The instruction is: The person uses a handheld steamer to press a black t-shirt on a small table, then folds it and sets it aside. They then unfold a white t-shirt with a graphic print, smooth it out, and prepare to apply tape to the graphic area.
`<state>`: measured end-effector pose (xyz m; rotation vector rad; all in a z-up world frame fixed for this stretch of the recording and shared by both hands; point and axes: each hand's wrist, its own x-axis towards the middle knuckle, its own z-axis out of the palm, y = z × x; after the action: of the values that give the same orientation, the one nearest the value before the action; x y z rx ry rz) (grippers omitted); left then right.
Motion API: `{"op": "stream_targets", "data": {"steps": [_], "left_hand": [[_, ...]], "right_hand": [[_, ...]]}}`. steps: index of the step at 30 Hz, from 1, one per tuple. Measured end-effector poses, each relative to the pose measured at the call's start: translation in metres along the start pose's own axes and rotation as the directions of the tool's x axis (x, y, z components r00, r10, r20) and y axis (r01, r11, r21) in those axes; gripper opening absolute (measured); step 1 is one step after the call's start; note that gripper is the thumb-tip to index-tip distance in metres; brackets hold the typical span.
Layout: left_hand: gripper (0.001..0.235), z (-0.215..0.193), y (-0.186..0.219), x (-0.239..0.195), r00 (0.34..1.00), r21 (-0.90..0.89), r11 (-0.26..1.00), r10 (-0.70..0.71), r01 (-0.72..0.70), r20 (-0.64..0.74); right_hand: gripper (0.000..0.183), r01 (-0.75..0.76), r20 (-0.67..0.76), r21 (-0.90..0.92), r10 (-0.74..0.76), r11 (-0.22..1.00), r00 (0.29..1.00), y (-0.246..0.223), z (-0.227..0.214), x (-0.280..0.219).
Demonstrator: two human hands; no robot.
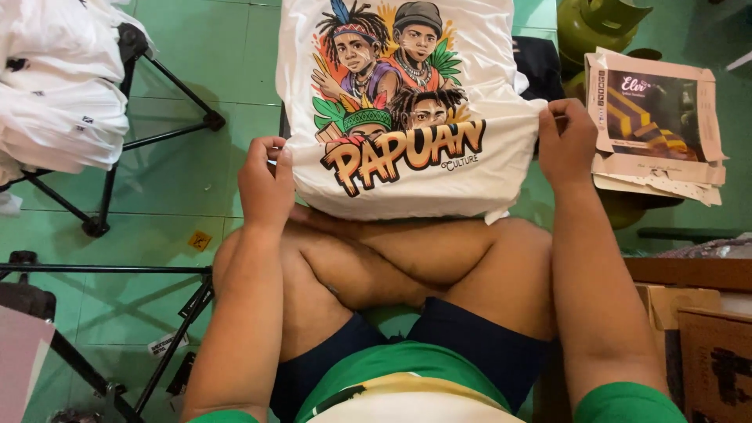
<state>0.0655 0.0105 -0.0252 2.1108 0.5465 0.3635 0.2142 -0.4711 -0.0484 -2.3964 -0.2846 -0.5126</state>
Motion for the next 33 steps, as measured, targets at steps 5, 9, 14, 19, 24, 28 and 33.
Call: {"op": "stream_targets", "data": {"steps": [5, 9, 14, 19, 24, 28, 33], "left_hand": [[0.015, -0.004, 0.003, 0.0, 0.998, 0.03, 0.999, -0.025, 0.023, 0.055], [0.018, -0.011, 0.005, 0.006, 0.999, 0.115, 0.993, -0.04, 0.038, 0.01], [0.015, -0.019, 0.004, 0.011, 0.994, 0.278, 0.956, -0.104, 0.09, 0.034], [0.022, -0.026, -0.004, 0.021, 0.996, 0.301, 0.95, -0.091, 0.084, 0.009], [0.026, -0.019, 0.001, 0.02, 0.99, 0.405, 0.913, -0.099, 0.05, 0.101], [0.025, -0.017, 0.001, 0.025, 0.986, 0.444, 0.895, -0.106, 0.036, 0.132], [0.027, -0.017, 0.01, 0.03, 0.961, 0.48, 0.871, -0.212, 0.102, 0.18]], "right_hand": [[0.014, -0.206, 0.438, 0.028, 0.173, 0.978, 0.882, -0.028, -0.047, -0.037], [0.02, -0.265, 0.492, -0.345, 0.413, 0.901, 0.766, -0.01, -0.043, -0.04], [0.025, -0.131, 0.334, -0.21, 0.197, 0.969, 0.922, 0.009, -0.007, 0.014], [0.016, -0.1, 0.241, -0.256, 0.163, 0.962, 0.957, -0.038, 0.052, 0.095], [0.021, -0.062, 0.212, -0.405, 0.16, 0.912, 0.964, -0.037, 0.113, 0.164], [0.005, -0.264, 0.161, -0.396, 0.35, 0.88, 0.923, 0.002, 0.15, 0.203], [0.018, -0.359, 0.035, -0.268, 0.382, 0.894, 0.924, 0.043, 0.173, 0.225]]}}
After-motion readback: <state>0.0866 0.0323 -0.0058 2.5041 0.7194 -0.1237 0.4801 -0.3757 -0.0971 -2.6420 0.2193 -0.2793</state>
